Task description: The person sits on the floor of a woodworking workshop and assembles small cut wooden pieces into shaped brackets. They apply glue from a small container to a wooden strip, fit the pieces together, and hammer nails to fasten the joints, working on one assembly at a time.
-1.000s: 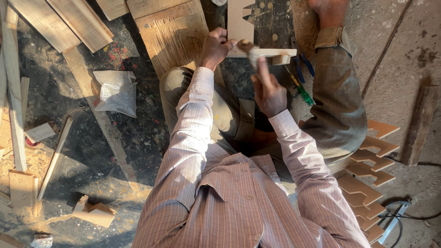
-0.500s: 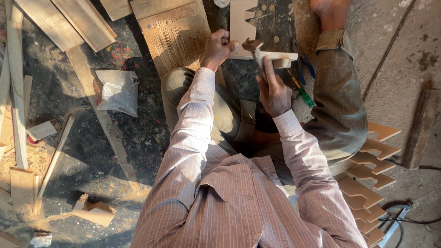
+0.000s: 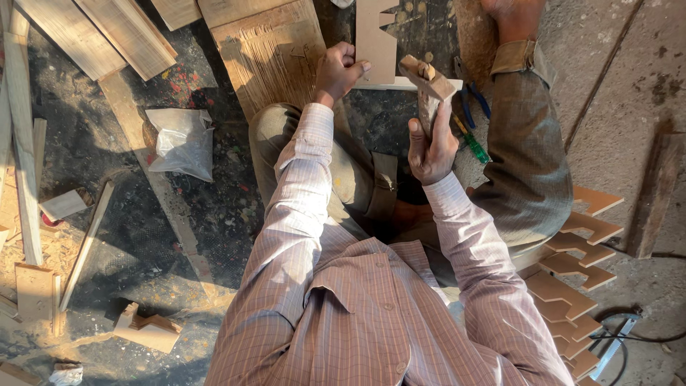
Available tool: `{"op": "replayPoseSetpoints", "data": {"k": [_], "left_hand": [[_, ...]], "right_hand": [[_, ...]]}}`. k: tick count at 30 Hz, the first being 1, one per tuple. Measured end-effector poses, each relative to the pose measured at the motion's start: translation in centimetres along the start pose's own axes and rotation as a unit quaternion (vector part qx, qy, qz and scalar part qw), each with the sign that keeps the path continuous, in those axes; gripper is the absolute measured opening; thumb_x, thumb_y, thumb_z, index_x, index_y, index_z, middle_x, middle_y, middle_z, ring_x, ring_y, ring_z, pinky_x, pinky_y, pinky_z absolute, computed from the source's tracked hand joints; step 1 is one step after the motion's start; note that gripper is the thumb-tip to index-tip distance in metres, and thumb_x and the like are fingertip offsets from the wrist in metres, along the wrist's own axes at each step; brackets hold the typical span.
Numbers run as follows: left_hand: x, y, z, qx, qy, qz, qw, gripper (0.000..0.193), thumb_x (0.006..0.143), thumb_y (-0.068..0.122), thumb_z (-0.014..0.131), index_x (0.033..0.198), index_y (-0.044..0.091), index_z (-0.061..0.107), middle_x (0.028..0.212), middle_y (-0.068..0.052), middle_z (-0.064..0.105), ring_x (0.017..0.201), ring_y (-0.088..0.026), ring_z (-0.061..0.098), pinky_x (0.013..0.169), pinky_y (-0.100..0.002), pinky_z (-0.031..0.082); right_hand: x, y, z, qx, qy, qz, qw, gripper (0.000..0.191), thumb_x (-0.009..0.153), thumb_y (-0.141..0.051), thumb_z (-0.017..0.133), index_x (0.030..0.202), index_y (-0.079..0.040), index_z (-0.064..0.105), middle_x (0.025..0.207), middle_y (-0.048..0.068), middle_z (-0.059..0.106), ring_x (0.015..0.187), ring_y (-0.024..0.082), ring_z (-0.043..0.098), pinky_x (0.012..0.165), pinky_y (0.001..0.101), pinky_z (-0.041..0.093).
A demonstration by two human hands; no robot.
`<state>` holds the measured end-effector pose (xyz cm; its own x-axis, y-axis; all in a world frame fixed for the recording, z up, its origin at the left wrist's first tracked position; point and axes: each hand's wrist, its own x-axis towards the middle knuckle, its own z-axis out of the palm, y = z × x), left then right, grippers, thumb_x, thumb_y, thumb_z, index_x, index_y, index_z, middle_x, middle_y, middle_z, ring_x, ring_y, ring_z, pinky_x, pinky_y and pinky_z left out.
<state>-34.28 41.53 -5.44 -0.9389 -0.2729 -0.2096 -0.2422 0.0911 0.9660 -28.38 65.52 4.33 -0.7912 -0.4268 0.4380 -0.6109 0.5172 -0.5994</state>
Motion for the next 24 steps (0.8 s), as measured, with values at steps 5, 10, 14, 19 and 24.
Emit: {"op": "replayPoseSetpoints", "data": {"k": [5,10,14,19,24], "left_hand": [[-0.3,0.2,0.0,-0.033,0.005,-0.040,0.999,0.020,0.082,0.010,0.080,0.096,-0.001,0.071,0.082,-0.010,0.082,0.069,-0.014,0.077,0.063,-0.031,0.061],[-0.2,0.2,0.0,-0.009,0.013,0.003,1.000,0.019,0.083,0.007,0.084,0.093,-0.001,0.070,0.081,-0.011,0.081,0.070,-0.013,0.076,0.064,-0.029,0.059],[0.0,0.2,0.0,-0.024,0.007,-0.046,0.999,0.020,0.082,0.011,0.082,0.094,0.000,0.070,0.081,-0.010,0.081,0.068,-0.013,0.076,0.061,-0.028,0.059],[-0.4,0.1,-0.1,-0.001,0.004,-0.040,0.999,0.020,0.082,0.011,0.083,0.094,0.001,0.070,0.082,-0.010,0.081,0.069,-0.014,0.075,0.062,-0.030,0.057],[-0.4,0.5,0.0,-0.023,0.016,-0.036,0.999,0.019,0.081,0.010,0.082,0.094,0.000,0.071,0.084,-0.010,0.081,0.073,-0.014,0.075,0.068,-0.029,0.058]], "right_hand": [[0.9,-0.7,0.2,-0.222,-0.314,0.144,0.912,0.057,0.111,-0.030,0.062,0.160,-0.016,0.038,0.086,0.019,0.074,0.067,0.035,0.074,0.061,0.0457,0.058],[1.0,-1.6,-0.3,-0.045,0.009,-0.024,0.999,0.063,0.118,-0.023,0.060,0.171,-0.018,0.025,0.119,0.025,0.069,0.094,0.035,0.077,0.073,0.0407,0.065],[1.2,-1.5,0.1,-0.237,-0.304,0.127,0.914,0.056,0.111,-0.031,0.062,0.161,-0.019,0.040,0.087,0.016,0.073,0.065,0.033,0.072,0.058,0.0463,0.058],[0.7,-0.8,-0.2,-0.046,-0.048,0.027,0.997,0.058,0.119,-0.029,0.058,0.168,-0.017,0.029,0.108,0.021,0.073,0.086,0.032,0.078,0.069,0.0437,0.064],[1.0,-0.4,0.5,-0.117,-0.131,0.046,0.983,0.059,0.117,-0.028,0.056,0.168,-0.014,0.028,0.109,0.023,0.073,0.086,0.033,0.077,0.070,0.0414,0.064]]}}
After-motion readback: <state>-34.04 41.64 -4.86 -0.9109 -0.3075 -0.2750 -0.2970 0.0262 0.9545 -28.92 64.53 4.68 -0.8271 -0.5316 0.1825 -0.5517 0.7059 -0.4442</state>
